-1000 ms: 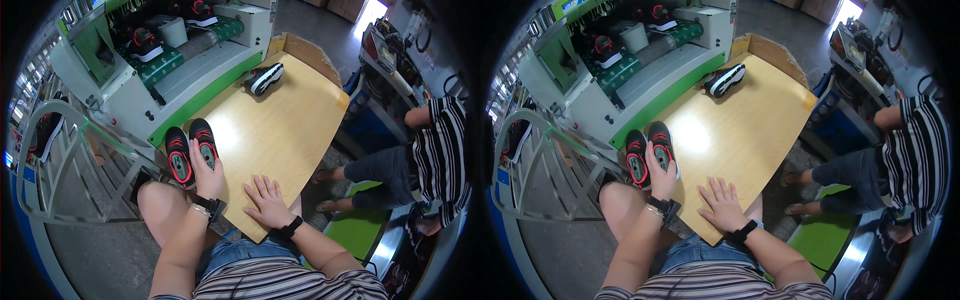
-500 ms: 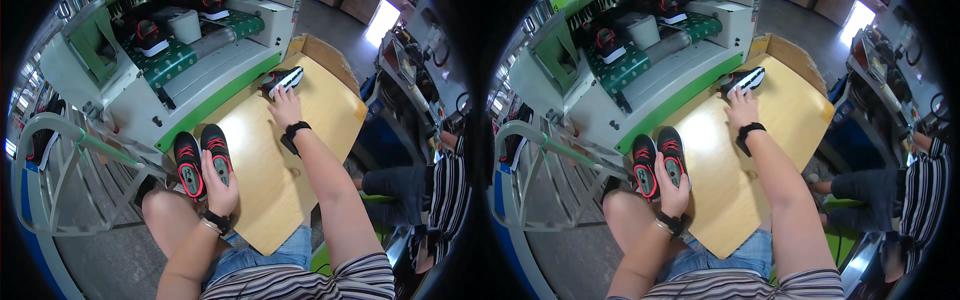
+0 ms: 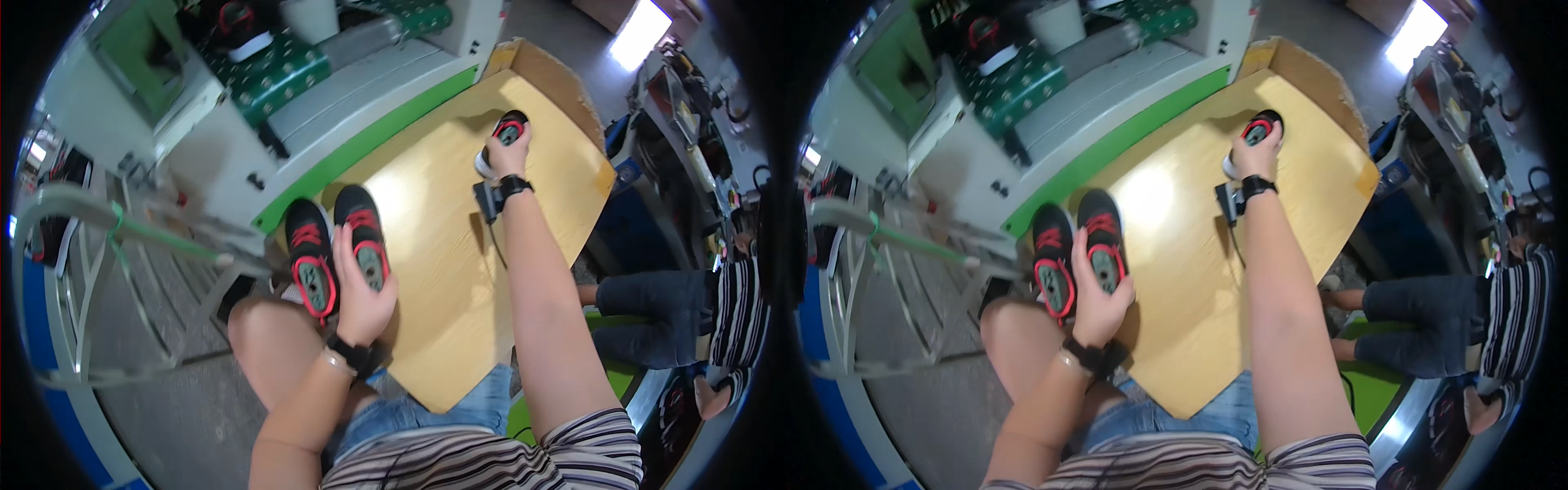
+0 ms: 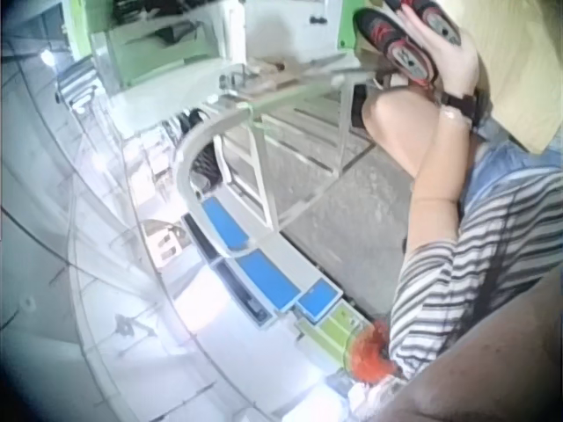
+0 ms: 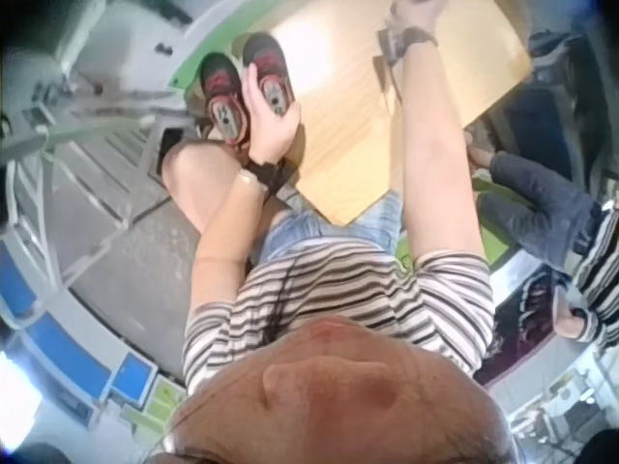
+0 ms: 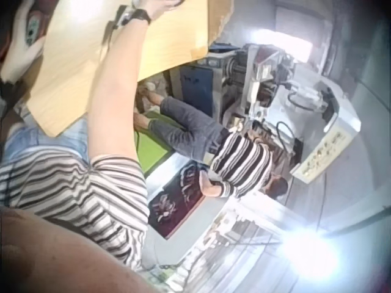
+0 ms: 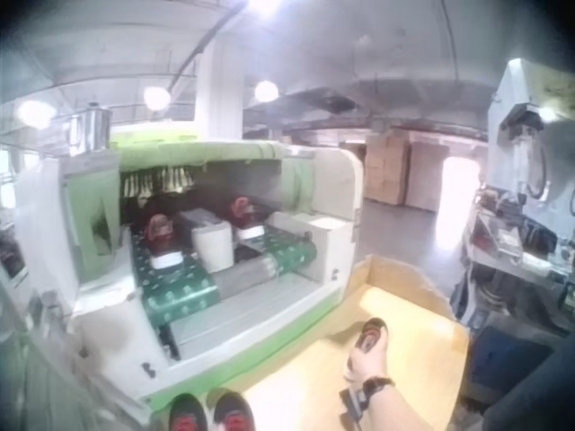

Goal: The recorder is taking shoes off a conveyor-like machine and organizing them into groups on a table.

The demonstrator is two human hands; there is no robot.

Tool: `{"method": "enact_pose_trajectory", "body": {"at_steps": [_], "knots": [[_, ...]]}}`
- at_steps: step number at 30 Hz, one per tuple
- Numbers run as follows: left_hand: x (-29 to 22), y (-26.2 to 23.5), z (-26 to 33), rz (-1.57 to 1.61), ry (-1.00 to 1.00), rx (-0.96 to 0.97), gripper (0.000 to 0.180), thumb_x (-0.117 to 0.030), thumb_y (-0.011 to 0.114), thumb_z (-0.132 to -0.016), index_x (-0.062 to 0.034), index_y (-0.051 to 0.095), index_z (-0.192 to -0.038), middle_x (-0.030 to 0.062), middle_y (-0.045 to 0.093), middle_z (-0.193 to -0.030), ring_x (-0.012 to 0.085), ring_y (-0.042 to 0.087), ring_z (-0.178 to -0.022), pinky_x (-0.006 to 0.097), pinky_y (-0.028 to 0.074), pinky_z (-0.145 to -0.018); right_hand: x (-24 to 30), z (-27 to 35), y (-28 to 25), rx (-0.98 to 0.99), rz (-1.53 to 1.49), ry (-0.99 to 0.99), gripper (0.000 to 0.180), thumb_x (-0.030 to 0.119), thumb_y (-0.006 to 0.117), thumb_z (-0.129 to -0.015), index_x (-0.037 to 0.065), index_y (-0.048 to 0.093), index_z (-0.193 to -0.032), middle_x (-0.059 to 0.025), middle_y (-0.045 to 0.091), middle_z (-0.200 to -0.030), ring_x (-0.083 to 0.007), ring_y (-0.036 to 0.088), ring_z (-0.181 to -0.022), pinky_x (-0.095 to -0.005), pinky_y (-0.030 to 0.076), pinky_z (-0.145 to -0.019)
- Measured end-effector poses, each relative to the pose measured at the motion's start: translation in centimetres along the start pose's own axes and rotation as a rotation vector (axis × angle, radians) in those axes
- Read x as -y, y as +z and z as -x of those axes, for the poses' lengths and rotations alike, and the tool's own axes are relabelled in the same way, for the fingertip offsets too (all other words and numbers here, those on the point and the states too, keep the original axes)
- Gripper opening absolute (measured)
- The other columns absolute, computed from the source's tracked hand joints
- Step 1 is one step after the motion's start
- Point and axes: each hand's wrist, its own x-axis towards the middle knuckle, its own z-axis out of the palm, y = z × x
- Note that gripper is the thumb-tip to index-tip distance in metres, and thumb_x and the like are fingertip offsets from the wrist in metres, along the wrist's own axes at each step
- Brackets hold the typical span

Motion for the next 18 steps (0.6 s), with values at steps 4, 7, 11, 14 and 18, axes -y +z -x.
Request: {"method": "enact_pose_trajectory", "body": {"at_steps": [4,7,11,14,18], "knots": [[0.2,0.1,0.0,0.045,-0.058,-0.002,0.092,-0.003,0.068,-0.082,0.0027,0.017,-0.158,0.0244,0.026,-0.161,0.0366,0.024,-0.152,0.041,0.020,-0.125,-0.5,4.2,-4.2,0.425,-0.241,-0.039,0.091,0.012,0.075,-0.078,0.005,0.030,-0.157,-0.0211,0.055,-0.140,-0.0321,0.054,-0.130,-0.0372,0.041,-0.111],[0.2,-0.6,0.5,0.136,-0.137,-0.036,0.089,-0.003,0.067,-0.082,0.0022,0.019,-0.158,0.0256,0.028,-0.158,0.0368,0.028,-0.149,0.043,0.024,-0.123,1.4,13.4,-7.9,0.632,-0.236,-0.139,0.085,0.007,0.072,-0.083,0.007,0.032,-0.158,-0.0189,0.054,-0.143,-0.0277,0.053,-0.132,-0.0363,0.040,-0.112],[-4.6,-4.6,-2.7,0.902,-0.431,-0.063,0.086,0.000,0.067,-0.085,0.0018,0.022,-0.158,0.0155,0.051,-0.141,0.0237,0.056,-0.123,0.033,0.044,-0.107,2.6,23.1,-12.8,0.591,-0.246,-0.144,0.079,0.004,0.069,-0.087,0.002,0.033,-0.157,-0.0189,0.052,-0.145,-0.0276,0.051,-0.134,-0.0356,0.040,-0.113],[-9.7,-7.5,-5.8,0.947,-0.117,-0.071,0.080,0.002,0.065,-0.088,0.0014,0.024,-0.157,0.0126,0.053,-0.136,0.0179,0.057,-0.117,0.031,0.047,-0.102,2.5,26.6,-14.4,0.552,-0.293,-0.084,0.082,0.002,0.069,-0.085,0.002,0.031,-0.157,-0.0191,0.047,-0.148,-0.0280,0.048,-0.138,-0.0373,0.038,-0.115],[-14.3,-8.3,-13.1,0.303,0.251,-0.448,0.088,-0.009,0.067,-0.083,0.0069,0.019,-0.155,0.0265,0.038,-0.148,0.0364,0.042,-0.136,0.042,0.032,-0.118,2.2,26.2,-13.9,0.418,-0.191,-0.154,0.080,0.002,0.075,-0.084,0.000,0.035,-0.153,-0.0177,0.052,-0.141,-0.0254,0.054,-0.129,-0.0350,0.044,-0.109]]}}
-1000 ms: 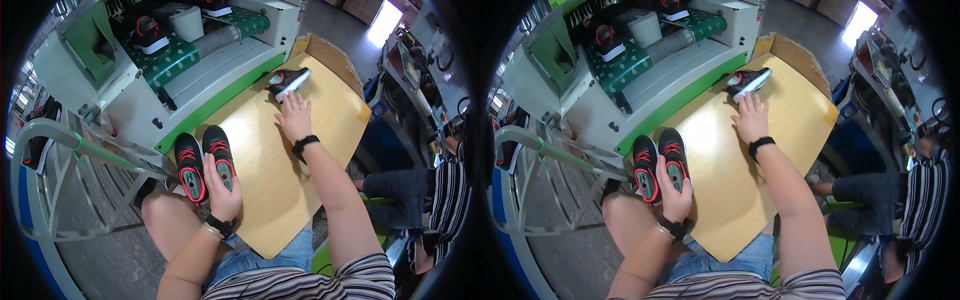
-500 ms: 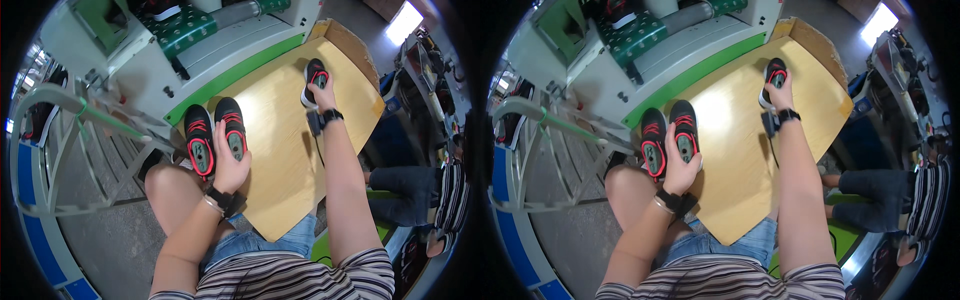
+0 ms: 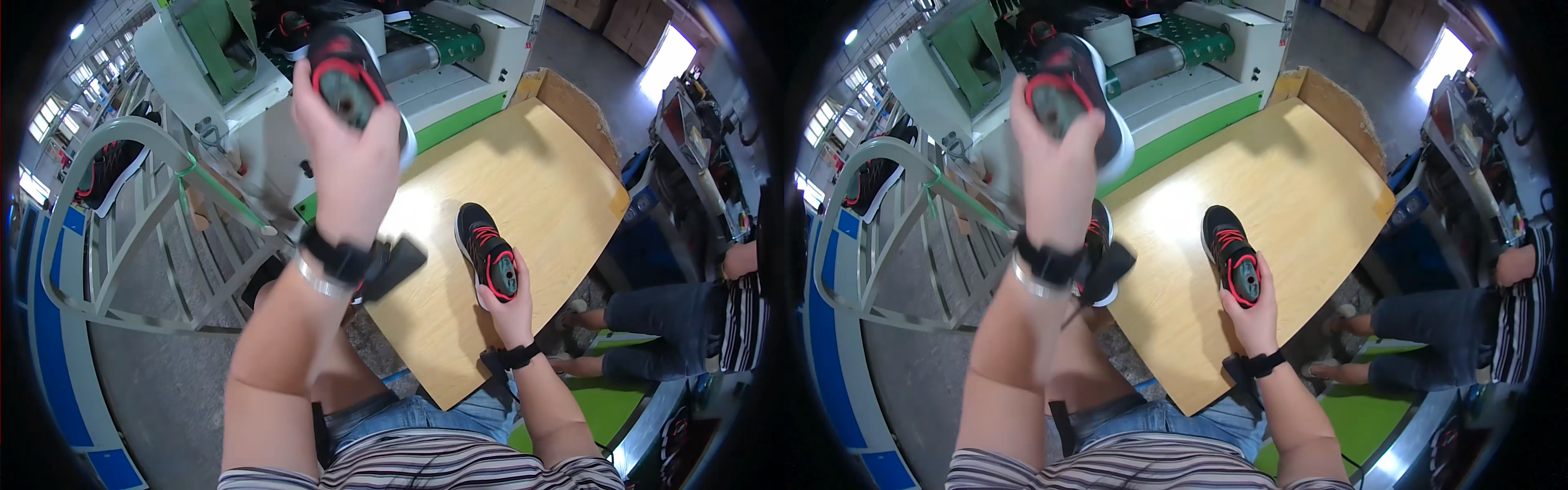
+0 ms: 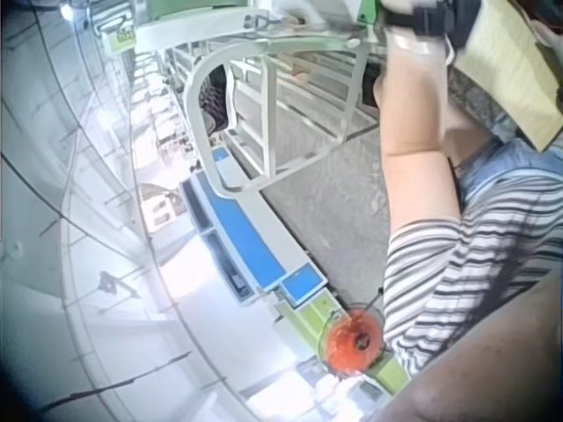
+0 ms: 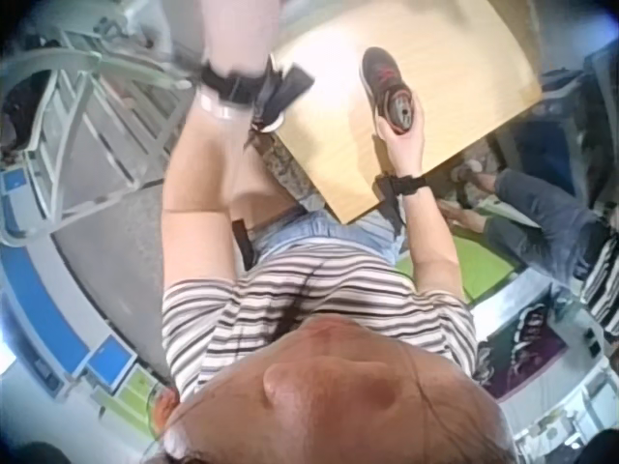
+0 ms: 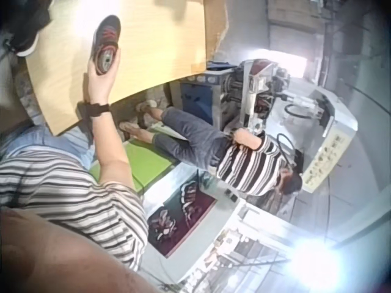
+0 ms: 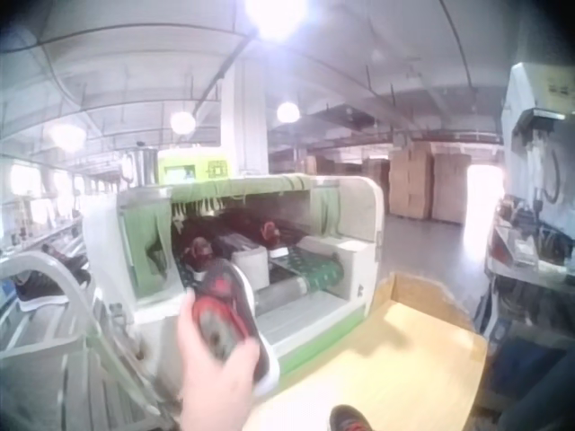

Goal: The recorder is taking shoes off a conveyor-like machine and organizing them into groups on a table.

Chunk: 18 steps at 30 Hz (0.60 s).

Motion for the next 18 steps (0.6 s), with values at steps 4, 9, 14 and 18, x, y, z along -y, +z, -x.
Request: {"method": "enact_pose_trajectory", "body": {"at_steps": [4,9,14,18], "knots": [[3.6,3.7,-8.6,-0.438,-0.098,-0.237,0.096,-0.011,0.066,-0.076,0.0030,0.016,-0.156,0.0232,0.026,-0.159,0.0374,0.024,-0.151,0.062,0.021,-0.118,1.8,-4.6,-0.7,-0.130,-0.357,0.189,0.069,0.005,0.080,-0.082,0.005,0.044,-0.141,-0.0137,0.055,-0.132,-0.0216,0.058,-0.119,-0.0340,0.048,-0.102],[9.3,4.6,-13.3,-0.580,-0.205,-0.187,0.090,-0.016,0.068,-0.077,0.0003,0.023,-0.153,0.0224,0.031,-0.155,0.0380,0.030,-0.146,0.064,0.032,-0.113,9.0,-17.2,0.4,-0.099,-0.463,-0.147,0.068,0.016,0.084,-0.084,0.003,0.043,-0.137,-0.0129,0.060,-0.124,-0.0184,0.061,-0.110,-0.0323,0.051,-0.096],[8.8,3.5,-15.5,-0.544,-0.319,-0.084,0.089,-0.017,0.064,-0.079,0.0110,0.018,-0.150,0.0347,0.031,-0.149,0.0491,0.033,-0.141,0.051,0.030,-0.120,17.5,-34.9,5.2,0.016,-0.119,-0.505,0.083,0.029,0.085,-0.082,0.006,0.039,-0.147,-0.0206,0.060,-0.133,-0.0290,0.064,-0.115,-0.0366,0.051,-0.099],[8.7,4.4,-16.0,-0.544,-0.316,-0.045,0.093,-0.019,0.063,-0.080,0.0112,0.014,-0.153,0.0355,0.029,-0.151,0.0497,0.032,-0.142,0.052,0.030,-0.120,13.6,-43.1,9.7,-0.096,0.329,-0.379,0.093,0.028,0.081,-0.085,0.009,0.027,-0.158,-0.0275,0.053,-0.141,-0.0388,0.058,-0.126,-0.0424,0.046,-0.107]]}}
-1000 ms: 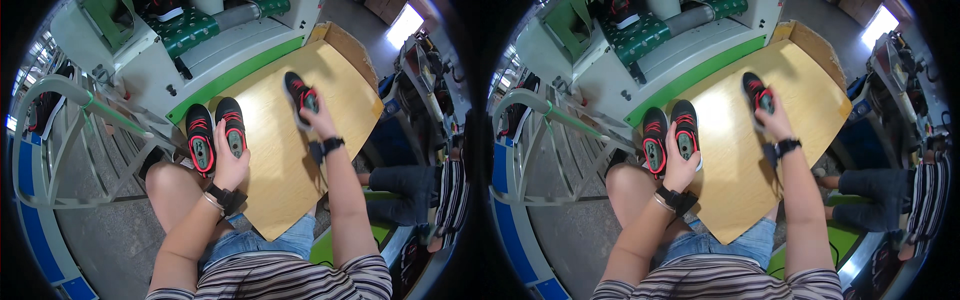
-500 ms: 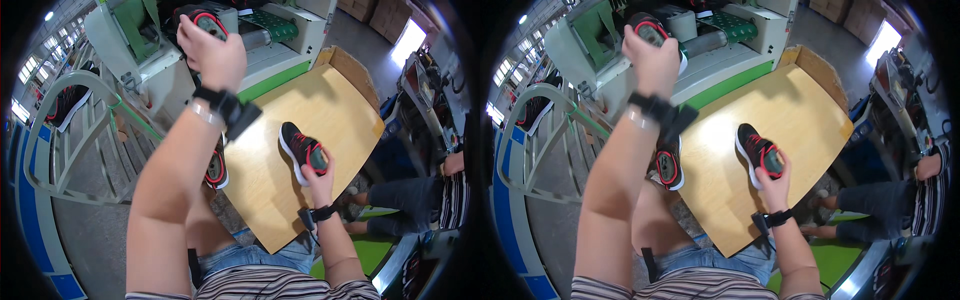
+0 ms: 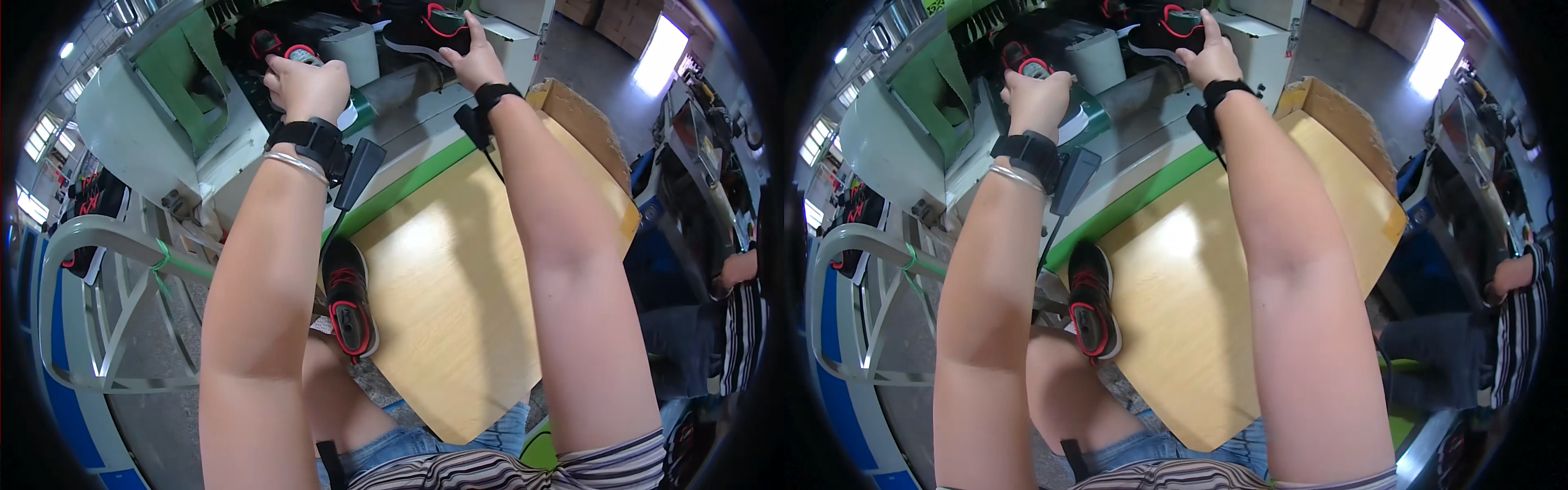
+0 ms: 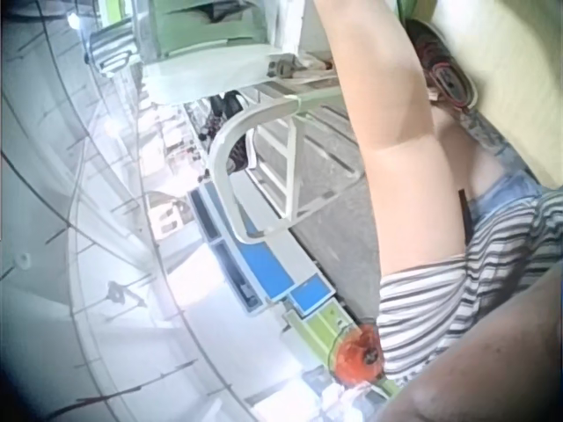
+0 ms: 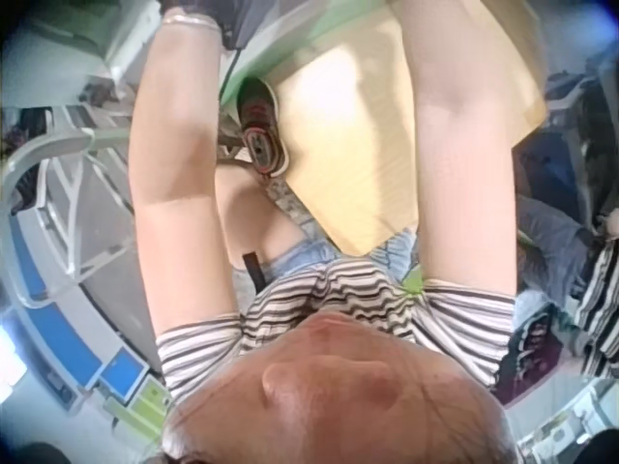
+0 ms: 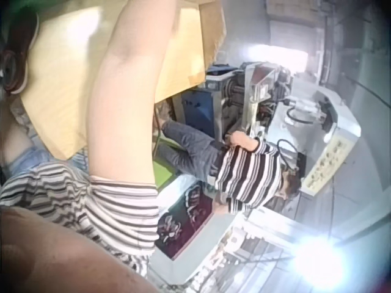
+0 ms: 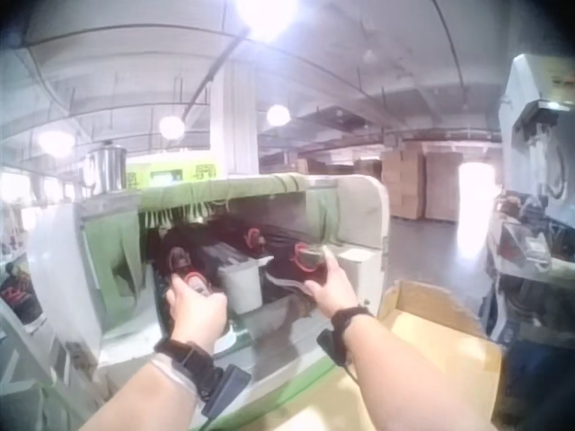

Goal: The recorder is taking shoes off a conveyor-like machine and organizing them into groups on a table.

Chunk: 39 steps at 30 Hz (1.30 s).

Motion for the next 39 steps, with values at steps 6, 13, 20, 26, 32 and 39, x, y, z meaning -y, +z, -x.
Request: {"method": "enact_pose_trajectory", "body": {"at_steps": [6,13,20,26,32,39], "knots": [[2.6,-1.5,-2.9,0.011,0.040,-0.006,0.111,-0.032,0.076,-0.076,0.0096,0.011,-0.156,0.0352,0.024,-0.156,0.0494,0.031,-0.144,0.049,0.030,-0.121,2.8,19.5,1.8,0.301,-0.332,-0.268,0.086,0.024,0.068,-0.093,0.007,0.020,-0.162,-0.0271,0.026,-0.163,-0.0455,0.026,-0.150,-0.0511,0.025,-0.123],[8.0,-4.7,11.9,0.052,0.414,0.356,0.103,-0.038,0.067,-0.096,0.0082,0.000,-0.159,0.0340,0.003,-0.166,0.0435,0.010,-0.156,0.046,0.016,-0.126,1.8,48.9,-10.2,0.994,0.135,-0.178,0.084,0.051,0.065,-0.093,0.020,0.028,-0.162,-0.0206,0.015,-0.169,-0.0493,0.011,-0.154,-0.0639,0.012,-0.122],[20.5,-8.8,27.2,0.174,0.137,0.245,0.071,-0.008,0.069,-0.085,0.0013,0.039,-0.148,0.0245,0.044,-0.150,0.0390,0.042,-0.141,0.046,0.034,-0.117,3.5,50.7,-13.0,1.080,0.195,-0.130,0.085,0.050,0.067,-0.092,0.026,0.026,-0.163,-0.0177,0.013,-0.170,-0.0484,0.011,-0.154,-0.0636,0.010,-0.122],[21.0,-9.2,27.6,0.196,0.116,0.371,0.089,-0.010,0.073,-0.081,-0.0011,0.028,-0.157,0.0238,0.030,-0.160,0.0369,0.032,-0.149,0.040,0.028,-0.122,3.7,50.7,-13.1,1.057,0.181,-0.115,0.086,0.046,0.071,-0.090,0.027,0.027,-0.162,-0.0162,0.013,-0.171,-0.0467,0.010,-0.155,-0.0618,0.007,-0.123],[20.7,-8.6,28.4,0.166,0.065,0.285,0.087,-0.008,0.069,-0.083,0.0017,0.025,-0.157,0.0256,0.032,-0.159,0.0380,0.033,-0.149,0.041,0.027,-0.123,4.3,50.3,-13.4,1.000,0.162,-0.101,0.078,0.044,0.071,-0.091,0.024,0.037,-0.158,-0.0178,0.023,-0.167,-0.0465,0.017,-0.153,-0.0610,0.012,-0.122],[20.8,-8.4,28.6,0.177,0.069,0.251,0.081,-0.006,0.066,-0.084,0.0020,0.028,-0.155,0.0260,0.035,-0.157,0.0393,0.036,-0.146,0.043,0.029,-0.121,5.3,39.8,-9.2,0.865,0.017,0.007,0.051,0.035,0.068,-0.093,0.006,0.060,-0.135,-0.0215,0.054,-0.141,-0.0422,0.050,-0.128,-0.0475,0.042,-0.109]]}}
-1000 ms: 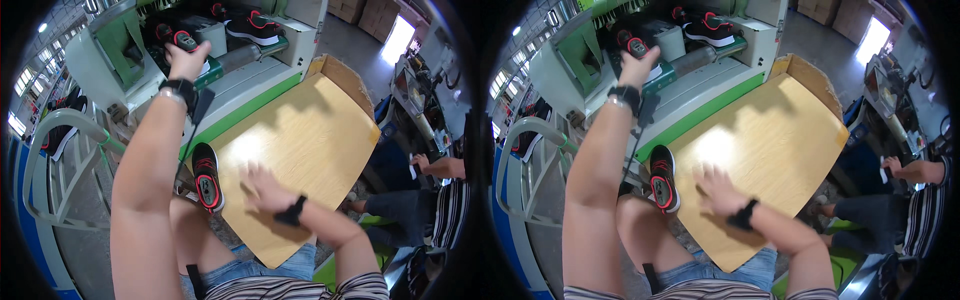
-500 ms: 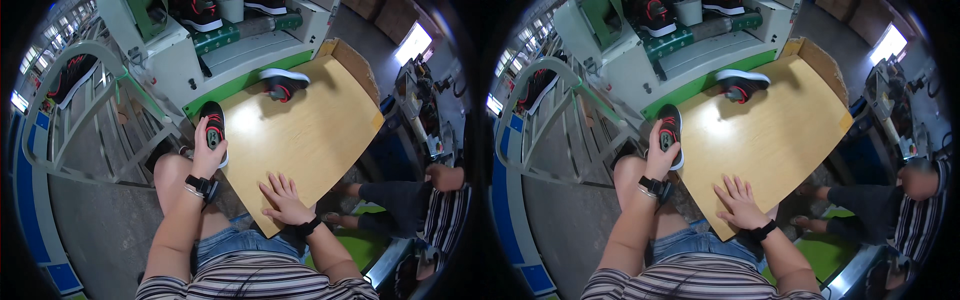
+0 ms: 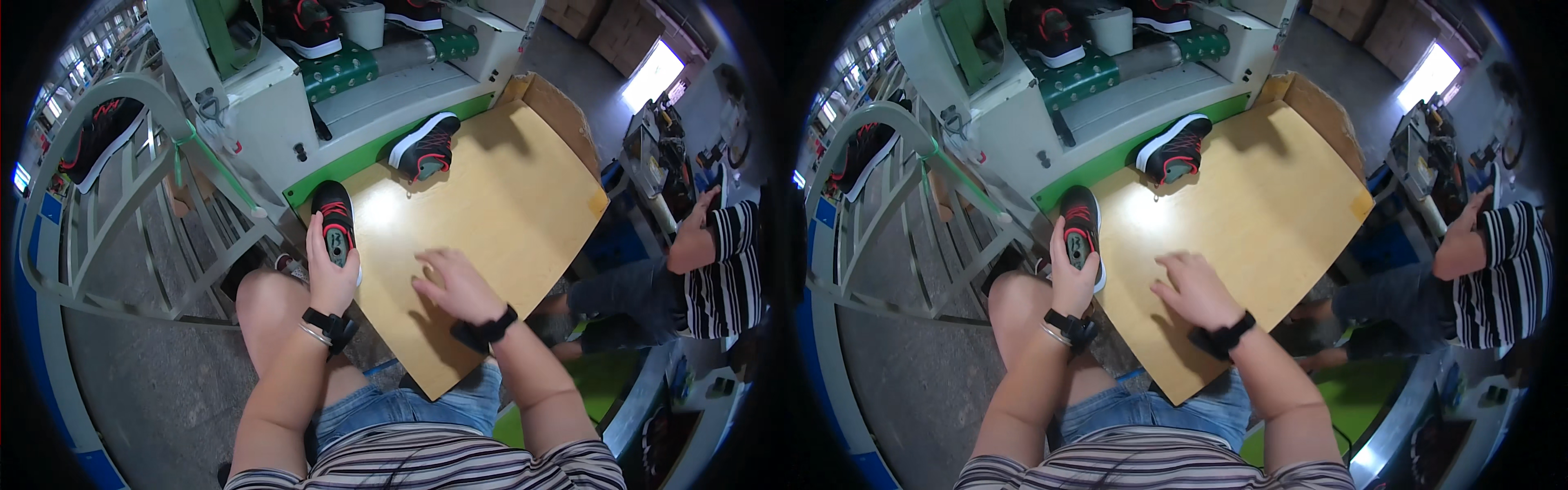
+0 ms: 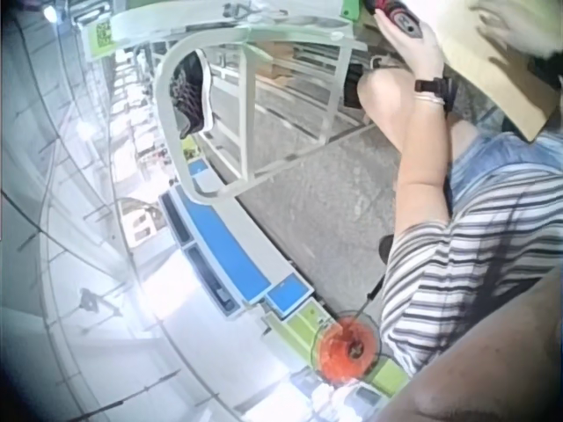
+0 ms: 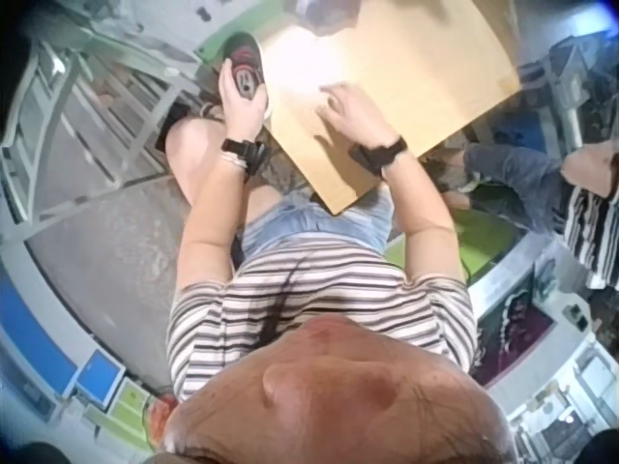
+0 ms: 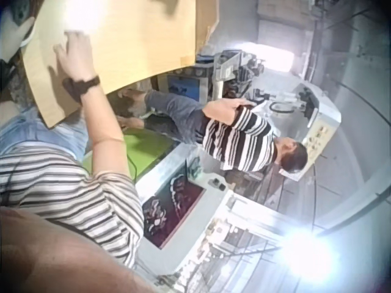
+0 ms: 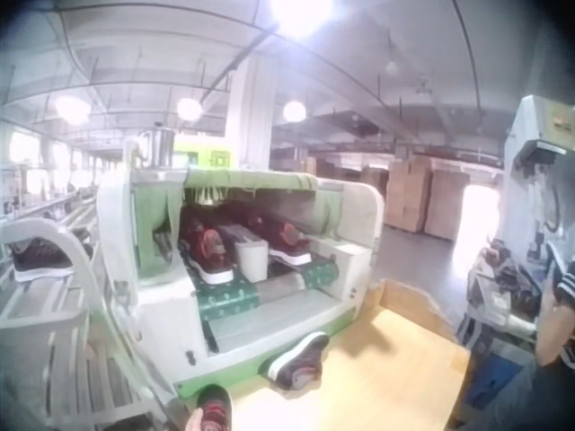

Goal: The recorder is taking shoes off a conveyor-like machine and organizing them into groups on a table.

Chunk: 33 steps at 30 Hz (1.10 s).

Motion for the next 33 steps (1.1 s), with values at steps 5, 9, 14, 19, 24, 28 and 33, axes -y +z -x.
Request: {"method": "enact_pose_trajectory", "body": {"at_steps": [5,9,14,19,24,28,33], "knots": [[-0.5,0.3,-0.3,0.023,0.024,-0.002,0.077,-0.005,0.065,-0.083,0.0032,0.032,-0.153,0.0254,0.038,-0.154,0.0399,0.038,-0.145,0.044,0.029,-0.121,-1.3,-13.9,-2.0,-0.374,0.276,-0.103,0.054,0.040,0.070,-0.091,0.013,0.060,-0.137,-0.0192,0.047,-0.149,-0.0393,0.039,-0.139,-0.0556,0.033,-0.111],[-0.2,0.1,-0.3,-0.005,0.078,-0.025,0.077,-0.004,0.065,-0.081,0.0036,0.034,-0.152,0.0264,0.040,-0.152,0.0412,0.039,-0.143,0.045,0.030,-0.121,-3.4,-21.1,-1.7,-0.470,0.352,0.167,0.052,0.050,0.065,-0.092,0.025,0.062,-0.138,-0.0184,0.024,-0.166,-0.0463,0.013,-0.154,-0.0717,0.016,-0.117],[0.3,0.0,-0.2,-0.033,0.102,-0.066,0.077,-0.006,0.065,-0.081,0.0030,0.036,-0.151,0.0265,0.042,-0.151,0.0411,0.042,-0.140,0.045,0.031,-0.119,-5.1,-20.3,-2.3,-0.663,0.321,0.094,0.052,0.042,0.076,-0.083,0.008,0.061,-0.119,-0.0196,0.042,-0.150,-0.0440,0.028,-0.145,-0.0675,0.025,-0.113],[0.1,0.3,-0.3,-0.047,0.105,-0.059,0.076,-0.006,0.065,-0.082,0.0024,0.036,-0.152,0.0256,0.043,-0.149,0.0401,0.043,-0.139,0.044,0.032,-0.119,-9.0,-16.1,-4.1,-0.578,-0.305,0.234,0.080,0.030,0.084,-0.069,-0.005,0.052,-0.133,-0.0270,0.052,-0.136,-0.0424,0.050,-0.127,-0.0451,0.043,-0.110],[0.9,0.2,-0.2,-0.047,0.099,-0.063,0.079,-0.009,0.067,-0.082,-0.0013,0.035,-0.153,0.0262,0.040,-0.154,0.0423,0.039,-0.143,0.048,0.032,-0.119,-1.3,-7.7,-0.7,-0.472,0.225,-0.009,0.087,0.029,0.084,-0.074,0.008,0.045,-0.148,-0.0310,0.029,-0.159,-0.0495,0.042,-0.135,-0.0525,0.038,-0.114],[0.9,0.5,-0.4,-0.064,0.136,-0.084,0.079,-0.005,0.067,-0.082,0.0004,0.034,-0.153,0.0248,0.042,-0.150,0.0404,0.043,-0.140,0.044,0.033,-0.119,3.1,-2.0,1.3,-0.326,-0.198,-0.088,0.081,0.021,0.080,-0.084,0.009,0.041,-0.153,-0.0264,0.031,-0.161,-0.0426,0.041,-0.142,-0.0473,0.040,-0.114],[0.3,0.5,-0.3,-0.030,0.103,-0.028,0.080,-0.007,0.070,-0.085,0.0011,0.032,-0.154,0.0242,0.040,-0.151,0.0385,0.043,-0.140,0.043,0.034,-0.118,2.9,4.2,4.3,0.049,-0.237,-0.179,0.082,0.028,0.073,-0.093,0.014,0.028,-0.161,-0.0221,0.018,-0.168,-0.0401,0.024,-0.154,-0.0530,0.028,-0.121]]}}
